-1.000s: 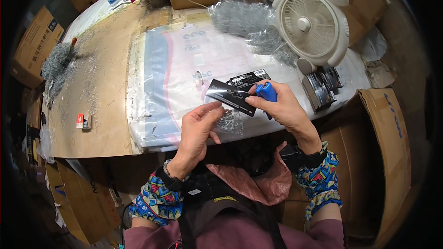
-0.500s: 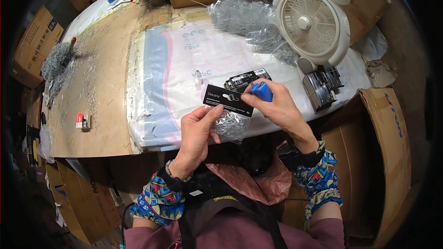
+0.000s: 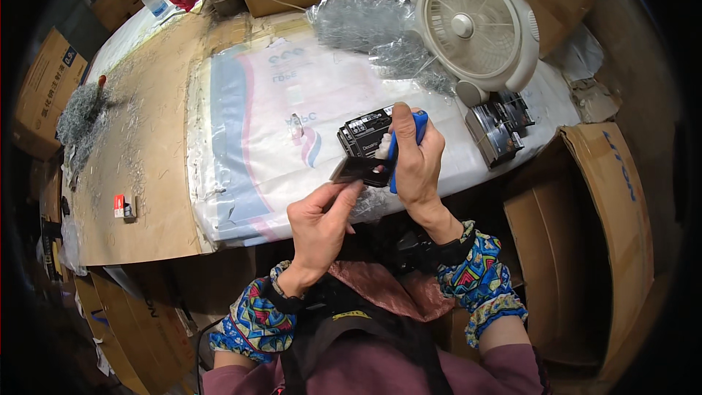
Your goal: Sort small metal components into plastic bags and apply labels.
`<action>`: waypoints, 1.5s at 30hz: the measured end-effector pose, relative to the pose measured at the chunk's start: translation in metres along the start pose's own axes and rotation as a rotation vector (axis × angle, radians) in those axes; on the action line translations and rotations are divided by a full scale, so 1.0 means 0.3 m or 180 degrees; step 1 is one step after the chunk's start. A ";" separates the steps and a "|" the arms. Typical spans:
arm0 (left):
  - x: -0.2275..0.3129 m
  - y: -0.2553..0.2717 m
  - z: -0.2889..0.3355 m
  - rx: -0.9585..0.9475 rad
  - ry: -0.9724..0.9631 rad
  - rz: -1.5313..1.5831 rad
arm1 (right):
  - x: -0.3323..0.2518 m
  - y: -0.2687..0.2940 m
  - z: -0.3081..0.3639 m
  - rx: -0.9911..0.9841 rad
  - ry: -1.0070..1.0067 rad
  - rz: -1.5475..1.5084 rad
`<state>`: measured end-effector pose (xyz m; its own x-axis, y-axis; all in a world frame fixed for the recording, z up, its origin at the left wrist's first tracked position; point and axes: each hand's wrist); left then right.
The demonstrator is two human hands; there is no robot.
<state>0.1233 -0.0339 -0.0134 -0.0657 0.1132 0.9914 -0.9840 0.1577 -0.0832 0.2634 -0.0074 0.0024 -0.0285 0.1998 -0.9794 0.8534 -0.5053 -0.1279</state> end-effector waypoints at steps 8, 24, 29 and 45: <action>-0.045 -0.045 0.006 -0.0234 -0.0674 -0.1013 | 0.009 0.034 0.019 0.0177 0.0023 -0.0341; 0.121 -0.109 -0.412 -0.2611 0.0844 -0.1640 | 0.052 0.203 0.003 0.0207 -0.0638 -0.0702; -0.121 -0.210 -0.773 -0.0440 -0.0432 -0.1734 | 0.132 0.222 -0.003 0.0592 -0.0160 -0.0218; 0.058 0.129 -0.502 -0.0840 0.0990 0.0995 | 0.066 0.303 -0.252 -0.1949 0.1401 0.3092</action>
<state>0.1090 0.1219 -0.0146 -0.2581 0.4748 0.8414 -0.8472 0.3074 -0.4334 0.3798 0.0139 -0.0168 0.8316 0.2864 -0.4758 0.5292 -0.1485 0.8354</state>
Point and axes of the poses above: each hand's wrist, its own z-axis away from the middle knuckle, its own y-axis out of the back of the hand, x = y × z, and after that the axes turned 2 degrees about -z, right-handed
